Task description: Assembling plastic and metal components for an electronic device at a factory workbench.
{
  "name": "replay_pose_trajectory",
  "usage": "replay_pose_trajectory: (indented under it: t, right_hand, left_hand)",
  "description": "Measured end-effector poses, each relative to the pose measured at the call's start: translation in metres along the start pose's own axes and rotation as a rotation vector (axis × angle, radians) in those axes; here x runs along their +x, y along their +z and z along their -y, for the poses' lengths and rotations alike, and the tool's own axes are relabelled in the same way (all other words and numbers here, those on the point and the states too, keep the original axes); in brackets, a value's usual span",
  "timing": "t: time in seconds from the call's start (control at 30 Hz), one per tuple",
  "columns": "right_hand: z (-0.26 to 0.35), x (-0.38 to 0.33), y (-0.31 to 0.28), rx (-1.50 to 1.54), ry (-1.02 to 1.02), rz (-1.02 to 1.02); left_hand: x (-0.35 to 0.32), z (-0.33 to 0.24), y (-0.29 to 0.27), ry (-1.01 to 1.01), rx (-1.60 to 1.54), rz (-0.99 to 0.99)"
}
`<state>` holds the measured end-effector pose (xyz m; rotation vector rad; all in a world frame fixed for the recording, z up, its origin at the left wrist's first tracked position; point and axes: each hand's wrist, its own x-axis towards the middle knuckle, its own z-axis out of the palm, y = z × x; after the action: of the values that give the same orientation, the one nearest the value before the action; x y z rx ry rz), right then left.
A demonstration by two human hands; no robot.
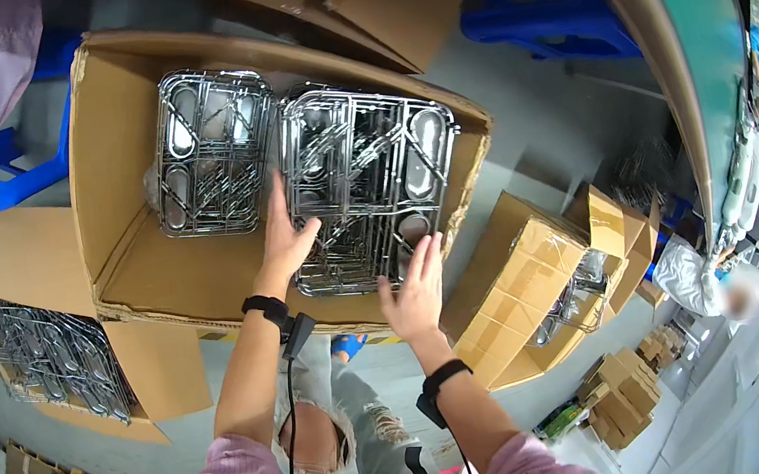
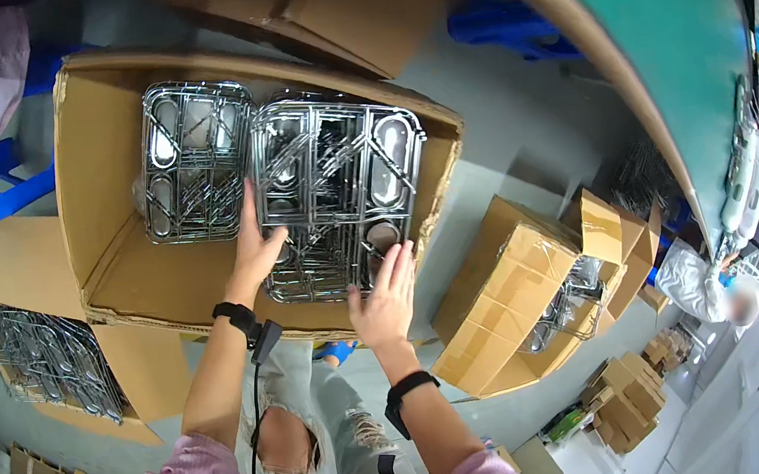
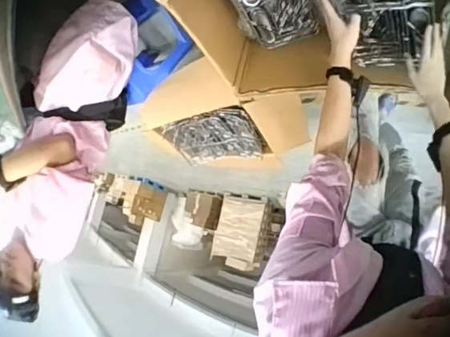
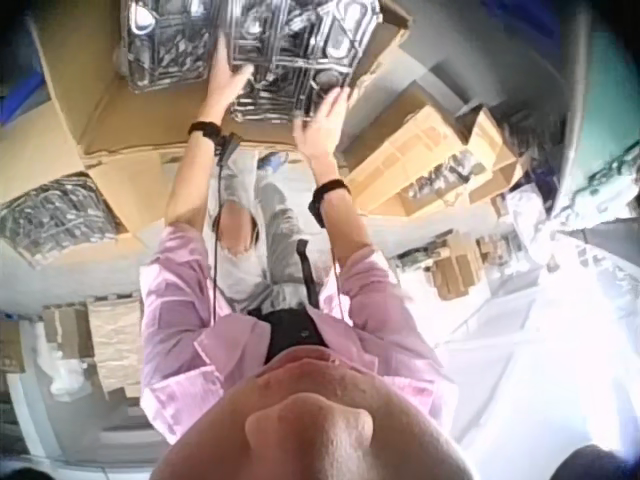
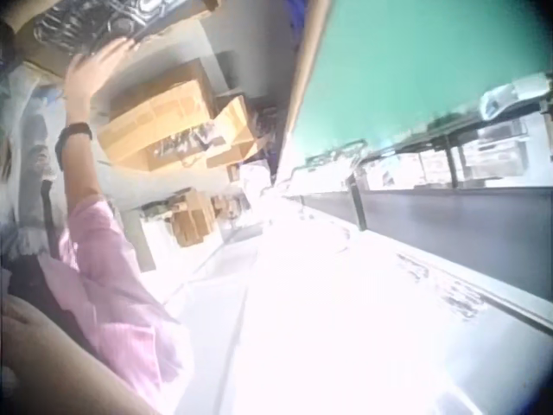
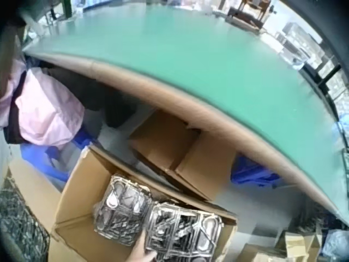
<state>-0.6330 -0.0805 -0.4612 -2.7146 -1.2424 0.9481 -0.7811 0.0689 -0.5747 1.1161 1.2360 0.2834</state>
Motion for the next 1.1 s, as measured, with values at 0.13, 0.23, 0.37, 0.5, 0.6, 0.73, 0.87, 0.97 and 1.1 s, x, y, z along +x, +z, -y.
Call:
replay_pose_trajectory:
  t: [0.13, 0.23, 0.37, 0.5, 0.6, 0.73, 0.87, 0.97, 1.1]
  right_hand:
    - [-0.002, -0.003, -0.006, -0.248, 0.087, 0.202]
    - [0.002, -0.004, -0.018, -0.377, 0.099, 0.402]
    - [-0.002, -0.009, -0.032, -0.458, 0.032, 0.494]
    - [-0.014, -0.028, -0.066, -0.338, -0.152, 0.337]
    - [-0.045, -0.044, -0.083, -0.156, -0.35, 0.265]
    - [-0.117, -0.052, -0.126, 0.052, -0.485, 0.396]
    - [-0.235, -0.044, -0.159, 0.004, -0.376, 0.421]
    - [-0.33, -0.03, -0.177, -0.022, -0.114, 0.433]
    - [-0.405, -0.023, -0.209, -0.083, 0.03, 0.352]
  left_hand:
    - [-0.013, -0.025, 0.007, 0.095, 0.177, -0.072]
    - [-0.025, -0.041, 0.009, 0.142, 0.295, -0.082]
    - [-0.029, -0.051, 0.019, 0.073, 0.487, -0.068]
    - [-0.019, -0.085, 0.025, -0.077, 0.748, -0.049]
    - [-0.022, -0.099, 0.031, -0.226, 0.824, -0.089]
    - [-0.03, -0.099, 0.031, -0.233, 0.66, -0.174]
    - [-0.042, -0.097, 0.043, -0.315, 0.689, -0.258]
    - [-0.043, -0.088, 0.051, -0.264, 0.767, -0.429]
    - [-0.034, -0.078, 0.049, -0.366, 0.577, -0.46]
